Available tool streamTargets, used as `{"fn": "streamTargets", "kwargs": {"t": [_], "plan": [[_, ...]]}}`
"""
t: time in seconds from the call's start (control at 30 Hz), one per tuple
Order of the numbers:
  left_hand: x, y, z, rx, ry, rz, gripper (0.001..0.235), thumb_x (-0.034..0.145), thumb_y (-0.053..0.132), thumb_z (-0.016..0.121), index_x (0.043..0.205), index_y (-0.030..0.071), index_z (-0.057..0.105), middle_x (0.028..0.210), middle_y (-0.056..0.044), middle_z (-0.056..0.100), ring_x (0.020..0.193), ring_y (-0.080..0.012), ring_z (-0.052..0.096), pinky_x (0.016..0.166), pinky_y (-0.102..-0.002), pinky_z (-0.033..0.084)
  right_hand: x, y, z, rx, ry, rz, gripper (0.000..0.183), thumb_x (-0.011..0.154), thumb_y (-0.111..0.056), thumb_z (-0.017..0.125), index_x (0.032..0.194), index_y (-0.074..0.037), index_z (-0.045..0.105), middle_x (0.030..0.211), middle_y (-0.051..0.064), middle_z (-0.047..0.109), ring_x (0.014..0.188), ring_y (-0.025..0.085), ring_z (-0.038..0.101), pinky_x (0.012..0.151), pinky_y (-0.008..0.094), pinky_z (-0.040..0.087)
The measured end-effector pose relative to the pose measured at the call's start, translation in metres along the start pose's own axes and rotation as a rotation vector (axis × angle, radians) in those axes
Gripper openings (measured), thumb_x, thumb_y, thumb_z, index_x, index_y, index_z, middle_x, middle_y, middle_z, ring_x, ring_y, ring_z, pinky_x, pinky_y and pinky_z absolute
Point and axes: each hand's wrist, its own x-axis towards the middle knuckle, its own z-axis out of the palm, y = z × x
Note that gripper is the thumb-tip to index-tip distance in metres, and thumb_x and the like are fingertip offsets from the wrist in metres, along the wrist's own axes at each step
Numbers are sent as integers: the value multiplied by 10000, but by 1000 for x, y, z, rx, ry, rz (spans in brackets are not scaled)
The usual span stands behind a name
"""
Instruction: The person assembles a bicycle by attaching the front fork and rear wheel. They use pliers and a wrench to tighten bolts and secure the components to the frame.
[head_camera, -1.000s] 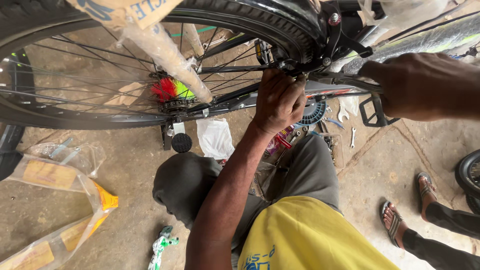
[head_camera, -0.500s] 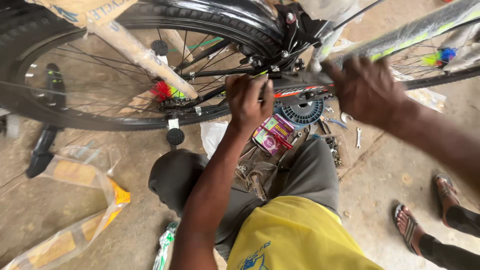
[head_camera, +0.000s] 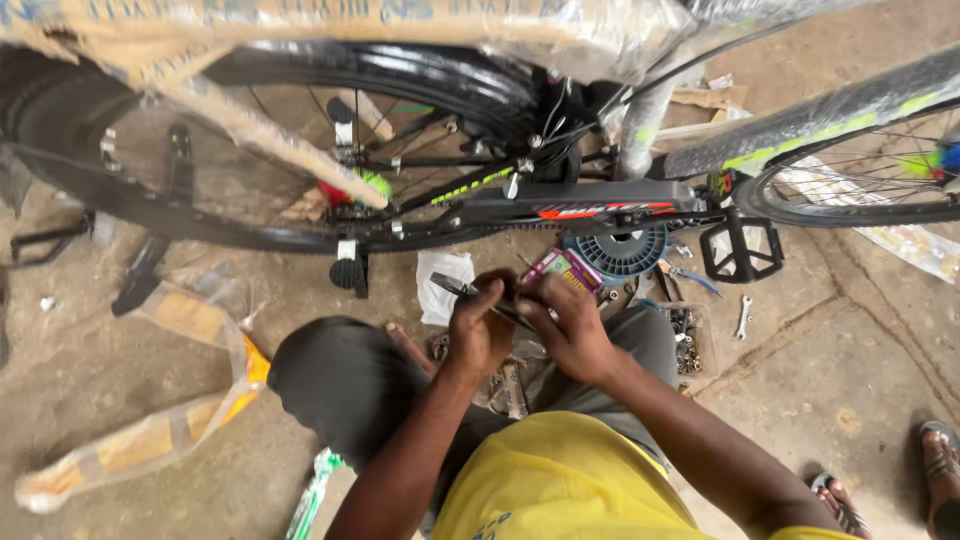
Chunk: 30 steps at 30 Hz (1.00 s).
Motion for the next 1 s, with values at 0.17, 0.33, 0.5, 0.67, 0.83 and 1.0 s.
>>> {"fn": "streamTargets", "kwargs": {"t": [0.17,0.33,0.5,0.67,0.83,1.0], "plan": [[1,15,4,1,41,-43,532,905,199,590,1392,-13,593,1370,-115,669,1168,-214,636,1029,-363,464,25,18,-2,-5,-136,-2,217,890,-19,723,1105,-27,689,1020,139,669,906,330,697,757,400,574],[-2,31,20,-3,-80,-77,675,833,187,557,1477,-11,529,1410,-128,630,1225,-256,613,1119,-423,427,29,12,-8,-147,-203,-202,364,806,-25,757,1165,-11,698,1091,177,656,939,372,693,753,432,584],[3,37,44,113,-107,-15,707,805,169,546,1488,0,481,1565,-115,509,1437,-237,498,1267,-398,318,29,2,6,-285,-77,-330,336,790,-55,787,1111,-9,696,1127,232,626,951,402,671,755,439,576],[15,50,57,104,-160,-15,670,836,144,527,1484,-23,494,1563,-143,508,1473,-270,464,1290,-427,294,37,14,-6,-355,-142,-461,305,744,-35,777,1031,-20,679,1020,111,656,1006,386,661,811,432,580],[35,56,59,114,-127,21,556,922,99,565,1462,-34,575,1327,-136,647,1087,-205,610,970,-390,469,60,9,-19,-281,39,-358,229,860,14,765,1061,-19,661,1036,144,629,940,338,651,783,436,558],[77,75,48,230,34,286,357,817,5,600,1168,-63,611,1101,-196,710,747,-208,618,721,-354,547,113,-4,-41,-759,190,-524,269,923,-42,761,1171,0,666,1064,112,626,900,270,647,742,409,528]]}}
